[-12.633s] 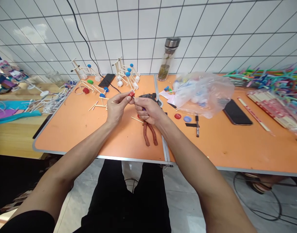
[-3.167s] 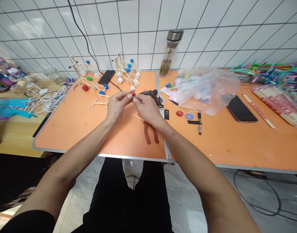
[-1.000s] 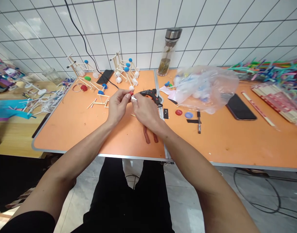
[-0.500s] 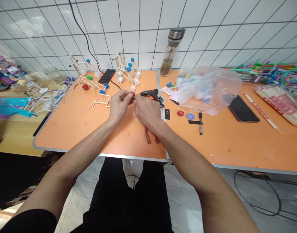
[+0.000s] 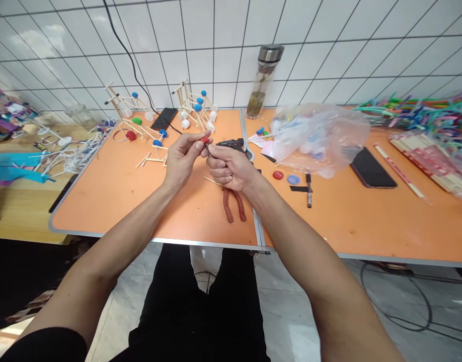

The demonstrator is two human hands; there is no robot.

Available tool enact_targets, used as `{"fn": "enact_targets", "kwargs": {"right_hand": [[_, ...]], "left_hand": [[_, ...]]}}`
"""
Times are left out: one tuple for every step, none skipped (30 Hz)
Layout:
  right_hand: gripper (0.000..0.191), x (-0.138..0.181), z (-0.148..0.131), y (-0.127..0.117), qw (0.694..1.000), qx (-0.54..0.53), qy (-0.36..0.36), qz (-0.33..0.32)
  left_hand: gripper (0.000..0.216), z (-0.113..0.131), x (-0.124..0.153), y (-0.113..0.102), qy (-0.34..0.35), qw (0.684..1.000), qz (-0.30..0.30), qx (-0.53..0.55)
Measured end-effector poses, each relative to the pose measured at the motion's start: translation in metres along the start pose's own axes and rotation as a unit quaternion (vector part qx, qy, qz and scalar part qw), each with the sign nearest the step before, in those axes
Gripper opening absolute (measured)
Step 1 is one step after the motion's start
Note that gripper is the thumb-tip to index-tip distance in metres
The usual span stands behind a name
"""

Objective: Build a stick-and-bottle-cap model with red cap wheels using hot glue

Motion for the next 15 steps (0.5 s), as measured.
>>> {"fn": "enact_targets", "kwargs": {"right_hand": [[0.031,-0.003,0.003,0.000,0.999,0.031,-0.022,0.033],[0.034,-0.005,0.005,-0.001,0.993,0.081,-0.049,0.076],[0.036,-0.007,0.006,-0.002,0.977,0.151,-0.079,0.126],[0.036,-0.007,0.006,-0.002,0.949,0.236,-0.107,0.177],[0.034,-0.007,0.006,-0.001,0.909,0.330,-0.127,0.223],[0.032,-0.006,0.005,0.000,0.858,0.421,-0.134,0.261],[0.030,-0.005,0.005,0.003,0.807,0.500,-0.128,0.288],[0.030,-0.004,0.005,0.005,0.763,0.562,-0.111,0.300],[0.031,-0.003,0.006,0.007,0.731,0.604,-0.089,0.304],[0.033,-0.002,0.006,0.008,0.713,0.627,-0.071,0.306],[0.033,-0.001,0.005,0.009,0.711,0.630,-0.064,0.308],[0.032,0.000,0.003,0.009,0.726,0.612,-0.068,0.307],[0.029,0.000,0.002,0.008,0.759,0.571,-0.080,0.303],[0.027,0.001,0.001,0.006,0.808,0.506,-0.088,0.288],[0.027,0.000,0.001,0.003,0.866,0.421,-0.087,0.254]], "left_hand": [[0.046,-0.002,-0.001,-0.002,-0.003,1.000,0.006,-0.007],[0.046,-0.004,-0.001,-0.004,-0.004,1.000,0.010,-0.017],[0.046,-0.006,-0.002,-0.005,-0.004,0.999,0.014,-0.029],[0.046,-0.009,-0.002,-0.006,-0.003,0.999,0.017,-0.040],[0.045,-0.010,-0.002,-0.007,0.000,0.998,0.020,-0.051],[0.044,-0.012,-0.001,-0.007,0.002,0.998,0.025,-0.059],[0.044,-0.013,-0.001,-0.008,0.005,0.997,0.031,-0.064],[0.043,-0.015,0.000,-0.008,0.005,0.997,0.036,-0.067],[0.043,-0.016,0.000,-0.007,0.001,0.997,0.040,-0.066],[0.042,-0.016,0.000,-0.007,-0.004,0.997,0.042,-0.063],[0.042,-0.017,0.001,-0.007,-0.011,0.997,0.041,-0.058],[0.041,-0.017,0.001,-0.006,-0.018,0.998,0.038,-0.051],[0.041,-0.016,0.001,-0.006,-0.023,0.998,0.033,-0.041],[0.040,-0.016,0.001,-0.005,-0.027,0.999,0.026,-0.031],[0.040,-0.014,0.001,-0.005,-0.030,0.999,0.019,-0.021]]}}
Point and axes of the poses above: each hand's wrist, its own x-axis away from the middle knuckle, its own y-axis out of the palm, z = x × y, the point moved 4 cm from there along -x, towards the middle knuckle, and after that the axes turned 10 degrees about x, right-handed, at the moved point
